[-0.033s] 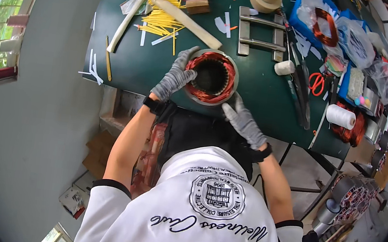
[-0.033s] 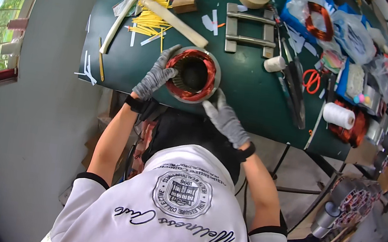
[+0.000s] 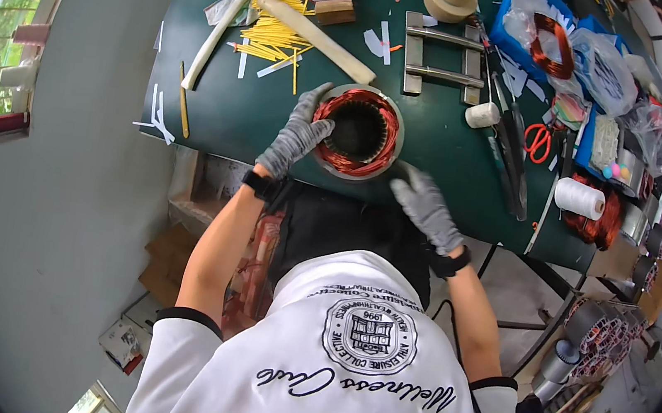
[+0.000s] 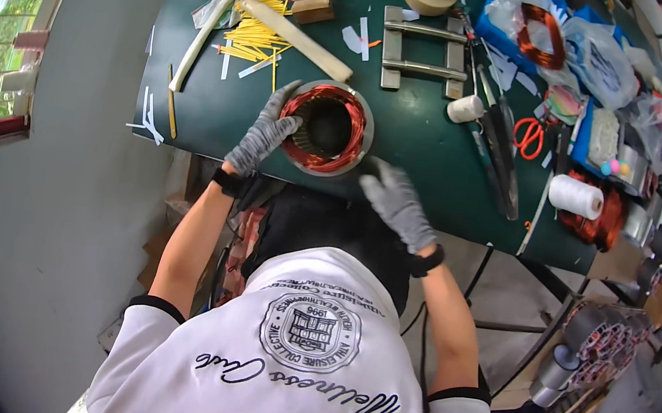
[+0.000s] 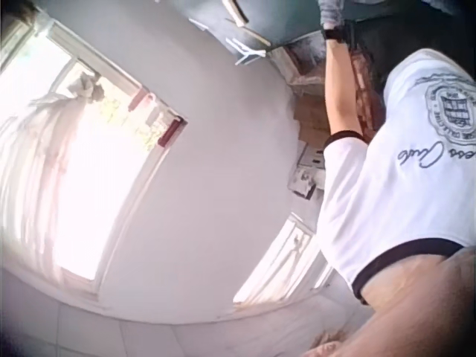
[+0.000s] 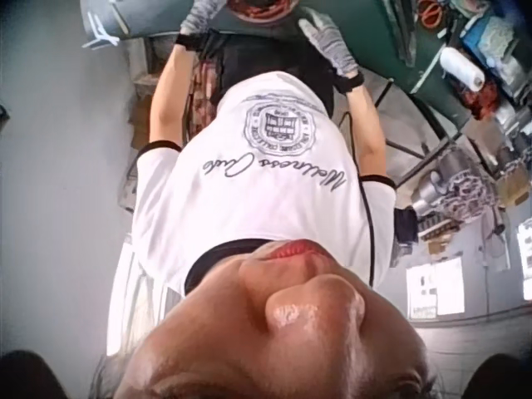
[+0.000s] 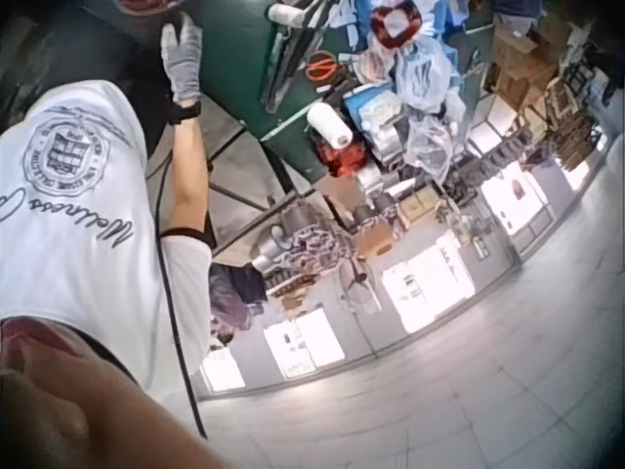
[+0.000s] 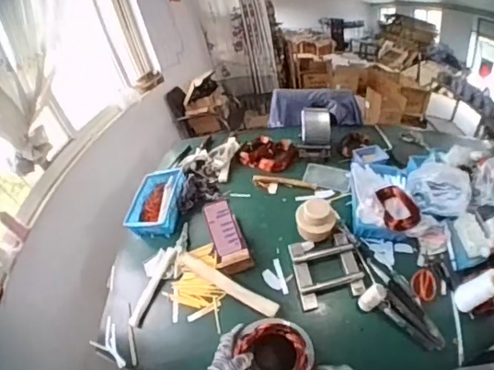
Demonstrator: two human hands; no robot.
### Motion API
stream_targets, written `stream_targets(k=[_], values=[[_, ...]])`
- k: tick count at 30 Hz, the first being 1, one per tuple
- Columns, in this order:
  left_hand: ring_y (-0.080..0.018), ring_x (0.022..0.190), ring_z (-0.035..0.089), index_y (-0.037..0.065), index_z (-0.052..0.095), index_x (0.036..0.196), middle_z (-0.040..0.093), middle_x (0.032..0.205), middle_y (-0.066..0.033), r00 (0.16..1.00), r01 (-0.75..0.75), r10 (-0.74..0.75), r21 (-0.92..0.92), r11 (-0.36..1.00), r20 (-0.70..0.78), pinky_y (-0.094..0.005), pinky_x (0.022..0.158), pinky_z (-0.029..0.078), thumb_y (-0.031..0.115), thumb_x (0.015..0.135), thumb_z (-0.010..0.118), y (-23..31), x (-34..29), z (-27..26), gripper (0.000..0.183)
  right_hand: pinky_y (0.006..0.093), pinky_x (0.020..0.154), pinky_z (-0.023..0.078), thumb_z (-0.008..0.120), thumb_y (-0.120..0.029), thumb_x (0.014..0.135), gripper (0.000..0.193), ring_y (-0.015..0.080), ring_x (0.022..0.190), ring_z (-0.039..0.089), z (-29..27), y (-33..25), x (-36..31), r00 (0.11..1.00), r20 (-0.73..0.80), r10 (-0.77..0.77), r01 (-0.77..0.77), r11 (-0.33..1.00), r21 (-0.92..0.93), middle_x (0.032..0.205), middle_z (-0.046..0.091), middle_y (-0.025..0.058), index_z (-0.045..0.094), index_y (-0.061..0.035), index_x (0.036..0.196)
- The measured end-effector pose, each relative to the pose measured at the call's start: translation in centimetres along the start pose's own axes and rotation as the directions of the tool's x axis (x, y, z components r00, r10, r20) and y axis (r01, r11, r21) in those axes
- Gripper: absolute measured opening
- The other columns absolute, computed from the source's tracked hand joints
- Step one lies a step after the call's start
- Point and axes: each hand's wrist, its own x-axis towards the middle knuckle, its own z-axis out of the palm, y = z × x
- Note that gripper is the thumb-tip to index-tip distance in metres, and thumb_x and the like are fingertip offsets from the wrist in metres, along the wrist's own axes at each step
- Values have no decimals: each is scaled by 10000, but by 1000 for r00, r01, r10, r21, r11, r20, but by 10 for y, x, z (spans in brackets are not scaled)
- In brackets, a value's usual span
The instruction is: Assembling and shaping components of a motor stator using a hammer and wooden blocks.
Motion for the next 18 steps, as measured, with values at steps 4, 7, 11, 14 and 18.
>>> stream_targets(k=[4, 7, 11, 14, 18], values=[[-169, 1115, 423, 53, 173, 1405, 392, 1266, -97, 854, 140, -193, -144, 980, -484, -268, 958, 369, 91, 803, 657, -13, -40, 54, 773, 455, 847, 412, 616, -272, 745, 553, 353, 1001, 504, -51, 96, -68, 850, -353, 392, -526, 681, -510, 1092, 504, 179, 445, -80, 1235], [-190, 1183, 354, 40, 167, 1405, 278, 1340, -120, 767, 60, -255, -330, 942, -588, -288, 980, 352, 58, 786, 634, 0, -36, 86, 776, 462, 906, 387, 624, -302, 751, 574, 361, 1071, 480, -56, 145, -101, 788, -343, 511, -600, 513, -614, 1156, 487, 182, 428, -97, 1250], [-218, 1180, 371, 50, 185, 1407, 304, 1327, -143, 759, 31, -113, -137, 990, -641, -302, 989, 346, -11, 751, 545, 6, -27, 82, 751, 430, 854, 427, 606, -261, 759, 512, 360, 999, 527, -69, 177, -102, 802, -219, 556, -543, 524, -656, 1102, 523, 185, 439, -91, 1212], [-225, 1205, 354, 53, 178, 1409, 298, 1339, -152, 859, -40, -44, -152, 988, -510, -306, 1009, 324, 7, 759, 541, -18, -29, 58, 745, 414, 769, 457, 598, -213, 758, 452, 361, 900, 566, -91, 166, -93, 870, -174, 462, -486, 740, -466, 1034, 553, 194, 458, -92, 1170], [-268, 1266, 294, 51, 159, 1413, 261, 1383, -184, 929, -145, 120, -44, 988, -350, -345, 1048, 267, 49, 743, 559, -17, -7, 33, 780, 327, 566, 462, 612, -213, 837, 401, 190, 624, 574, -161, 95, -43, 664, 204, 720, -719, 689, -92, 766, 578, 66, 451, -102, 1187]])
